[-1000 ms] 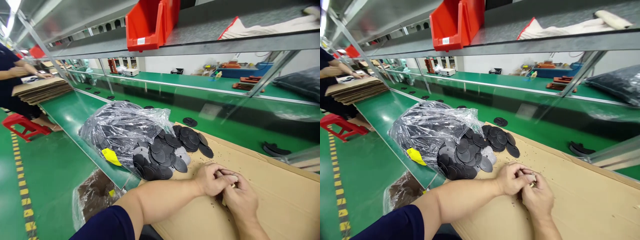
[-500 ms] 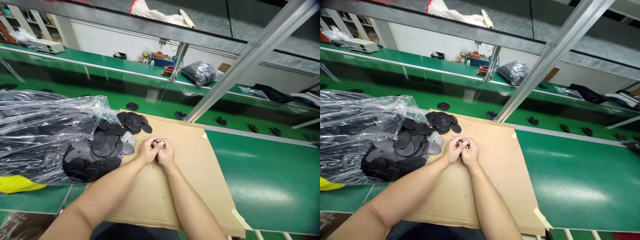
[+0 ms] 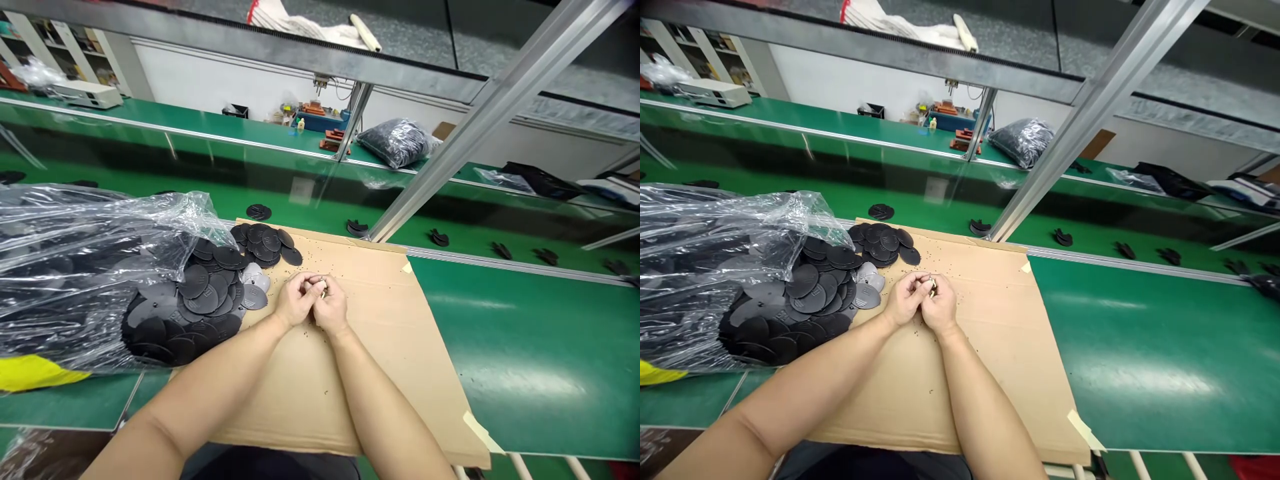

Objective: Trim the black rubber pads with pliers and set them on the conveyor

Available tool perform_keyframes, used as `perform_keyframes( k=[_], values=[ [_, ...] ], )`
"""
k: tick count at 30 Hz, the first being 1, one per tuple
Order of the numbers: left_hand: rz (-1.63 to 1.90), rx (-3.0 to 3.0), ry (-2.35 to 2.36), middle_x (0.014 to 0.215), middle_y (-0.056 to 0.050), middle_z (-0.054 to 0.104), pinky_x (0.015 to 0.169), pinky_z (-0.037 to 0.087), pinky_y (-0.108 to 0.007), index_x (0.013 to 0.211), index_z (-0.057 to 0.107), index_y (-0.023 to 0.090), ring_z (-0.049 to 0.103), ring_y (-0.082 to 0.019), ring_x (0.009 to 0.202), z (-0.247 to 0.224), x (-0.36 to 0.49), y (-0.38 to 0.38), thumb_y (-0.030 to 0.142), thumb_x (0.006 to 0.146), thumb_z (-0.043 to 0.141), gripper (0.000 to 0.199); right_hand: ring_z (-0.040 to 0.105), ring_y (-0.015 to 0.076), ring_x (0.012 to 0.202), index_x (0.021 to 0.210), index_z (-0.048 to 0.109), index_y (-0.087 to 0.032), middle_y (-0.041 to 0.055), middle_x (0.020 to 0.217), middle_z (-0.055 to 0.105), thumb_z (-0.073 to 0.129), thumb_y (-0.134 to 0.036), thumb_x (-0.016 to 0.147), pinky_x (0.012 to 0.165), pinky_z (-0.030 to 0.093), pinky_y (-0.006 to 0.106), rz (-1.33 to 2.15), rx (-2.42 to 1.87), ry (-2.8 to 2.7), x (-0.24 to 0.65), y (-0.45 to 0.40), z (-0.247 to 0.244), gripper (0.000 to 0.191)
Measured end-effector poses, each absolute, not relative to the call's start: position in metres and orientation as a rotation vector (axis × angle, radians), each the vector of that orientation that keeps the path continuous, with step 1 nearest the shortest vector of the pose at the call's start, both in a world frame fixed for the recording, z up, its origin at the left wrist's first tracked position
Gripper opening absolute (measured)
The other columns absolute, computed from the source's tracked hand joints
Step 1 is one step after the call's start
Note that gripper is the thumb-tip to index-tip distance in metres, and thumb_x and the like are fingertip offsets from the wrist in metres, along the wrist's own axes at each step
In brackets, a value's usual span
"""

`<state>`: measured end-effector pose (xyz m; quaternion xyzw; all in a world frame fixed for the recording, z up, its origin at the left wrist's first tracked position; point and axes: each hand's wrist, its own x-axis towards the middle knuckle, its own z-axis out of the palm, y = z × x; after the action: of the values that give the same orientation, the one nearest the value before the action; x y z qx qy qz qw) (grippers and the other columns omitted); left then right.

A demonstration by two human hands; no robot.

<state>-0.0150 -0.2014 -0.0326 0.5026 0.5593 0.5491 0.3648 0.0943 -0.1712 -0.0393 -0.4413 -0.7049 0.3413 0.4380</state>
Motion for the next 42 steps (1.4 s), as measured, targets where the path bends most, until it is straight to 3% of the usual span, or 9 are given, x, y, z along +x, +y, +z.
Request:
perform_keyframes(
  k=[15, 42],
  values=[
    [1.398, 1.282, 1.454, 0.102, -0.008, 0.067, 0.087, 0.051, -0.032, 0.101, 0.063, 0.016, 0.063, -0.020, 0.097, -0.0351, -0.0144, -0.2003, 0.040, 0.084, 0.059, 0.030, 0.061, 0.0195, 0.080, 0.086, 0.063, -0.022, 0.0033, 0.083, 0.065, 0.062, -0.032, 0.083, 0.075, 0.051, 0.034, 0.842, -1.109, -1.761, 0.0949, -0.1703, -0.0405, 0.011],
    [1.415, 1.289, 1.438, 0.100, -0.009, 0.067, 0.084, 0.051, -0.033, 0.100, 0.063, 0.016, 0.063, -0.020, 0.093, -0.0348, -0.0151, -0.2002, 0.040, 0.084, 0.060, 0.029, 0.061, 0.0198, 0.080, 0.086, 0.063, -0.022, 0.0034, 0.083, 0.066, 0.062, -0.032, 0.082, 0.074, 0.051, 0.033, 0.843, -1.122, -1.756, 0.0942, -0.1705, -0.0395, 0.011]
  ],
)
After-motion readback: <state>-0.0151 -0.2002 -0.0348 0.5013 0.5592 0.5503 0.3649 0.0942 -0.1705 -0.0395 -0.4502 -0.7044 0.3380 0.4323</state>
